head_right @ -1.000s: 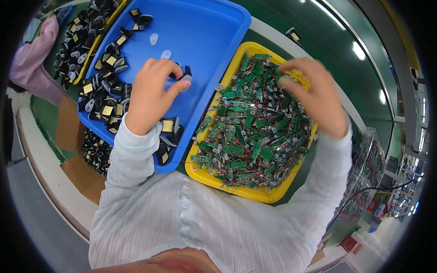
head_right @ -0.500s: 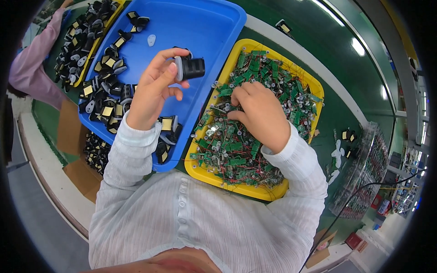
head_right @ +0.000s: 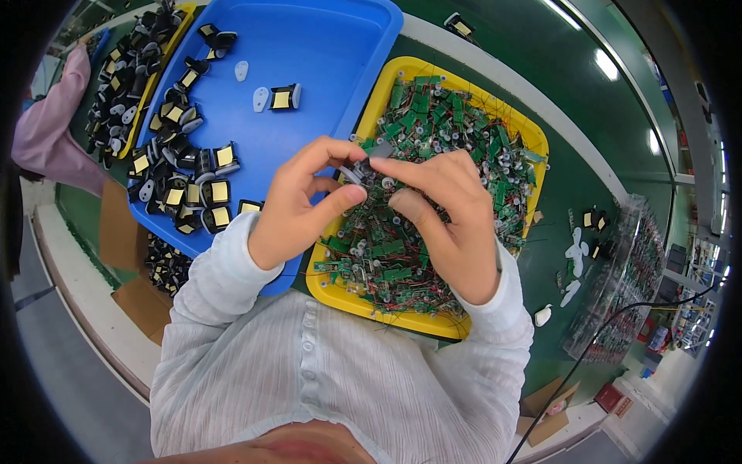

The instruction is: The person assembles small circuit boards into black plastic housings by hand.

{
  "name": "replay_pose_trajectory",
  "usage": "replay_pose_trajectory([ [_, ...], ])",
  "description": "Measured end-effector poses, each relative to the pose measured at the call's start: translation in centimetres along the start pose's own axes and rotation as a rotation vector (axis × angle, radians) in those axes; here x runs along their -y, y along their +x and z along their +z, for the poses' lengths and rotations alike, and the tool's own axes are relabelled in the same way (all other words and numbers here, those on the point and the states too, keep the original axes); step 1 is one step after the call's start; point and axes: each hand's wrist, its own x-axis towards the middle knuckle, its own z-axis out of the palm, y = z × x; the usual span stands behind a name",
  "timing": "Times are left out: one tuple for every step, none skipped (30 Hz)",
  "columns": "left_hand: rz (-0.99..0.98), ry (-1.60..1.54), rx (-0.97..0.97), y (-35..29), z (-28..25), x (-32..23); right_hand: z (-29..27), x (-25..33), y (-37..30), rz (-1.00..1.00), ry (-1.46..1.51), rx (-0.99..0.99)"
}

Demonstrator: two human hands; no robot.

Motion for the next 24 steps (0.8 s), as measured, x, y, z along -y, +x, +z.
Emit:
replay_pose_trajectory([
  [-0.002,0.001,0.003,0.0,0.2,-0.2,0.2,0.0,-0.1,0.003,0.002,-0.002],
  [0.005,0.021,0.005,0.0,0.3,-0.4,0.6,0.0,-0.4,0.097,0.123,-0.043],
  [0.013,0.043,0.007,-0.1,0.5,-0.5,1.0,0.1,-0.6,0.190,0.244,-0.084],
  [0.011,0.044,0.009,-0.1,0.7,-0.6,1.4,0.1,-0.9,0.303,0.443,-0.104],
  [0.040,0.040,-0.003,-0.2,0.9,-0.7,1.5,0.0,-1.0,0.305,0.445,-0.107],
  [0.070,0.037,-0.016,-0.2,1.0,-0.7,1.6,0.0,-1.0,0.335,0.461,-0.114],
  [0.069,0.038,-0.015,-0.3,1.0,-0.7,1.6,-0.1,-1.0,0.365,0.478,-0.122],
  [0.086,0.019,-0.014,-0.3,1.0,-0.7,1.7,-0.3,-1.1,0.366,0.480,-0.124],
  [0.102,-0.002,-0.011,-0.3,1.1,-0.6,1.7,-0.6,-1.2,0.343,0.459,-0.114],
  [0.101,-0.003,-0.007,-0.3,1.1,-0.6,1.7,-0.8,-1.3,0.320,0.438,-0.104],
  [0.118,0.003,-0.015,-0.4,1.1,-0.6,1.7,-0.7,-1.3,0.323,0.438,-0.107],
  [0.135,0.010,-0.024,-0.4,1.0,-0.5,1.6,-0.6,-1.2,0.340,0.438,-0.096],
  [0.134,0.010,-0.023,-0.5,1.0,-0.5,1.6,-0.5,-1.2,0.358,0.437,-0.085],
  [0.151,0.060,-0.018,-0.5,0.9,-0.5,1.5,-0.5,-1.2,0.359,0.438,-0.086],
  [0.169,0.109,-0.013,-0.5,0.8,-0.6,1.4,-0.6,-1.2,0.358,0.425,-0.066],
  [0.169,0.110,-0.013,-0.5,0.7,-0.7,1.4,-0.6,-1.2,0.357,0.412,-0.046],
  [0.242,0.230,-0.026,-0.4,0.5,-0.8,1.4,-0.6,-1.2,0.357,0.412,-0.046],
  [0.313,0.350,-0.040,-0.3,0.4,-0.9,1.4,-0.6,-1.2,0.368,0.427,-0.039],
  [0.313,0.350,-0.040,-0.2,0.5,-0.8,1.4,-0.6,-1.2,0.379,0.442,-0.032],
  [0.345,0.374,-0.052,-0.2,0.5,-0.8,1.4,-0.6,-1.3,0.379,0.442,-0.033],
  [0.376,0.400,-0.064,-0.2,0.5,-0.7,1.4,-0.8,-1.3,0.377,0.443,-0.025],
  [0.376,0.400,-0.064,-0.2,0.5,-0.7,1.4,-0.9,-1.3,0.375,0.444,-0.017],
  [0.393,0.413,-0.060,-0.2,0.5,-0.7,1.3,-0.9,-1.3,0.375,0.444,-0.018],
  [0.409,0.426,-0.056,-0.2,0.5,-0.7,1.2,-0.9,-1.2,0.383,0.457,-0.002],
])
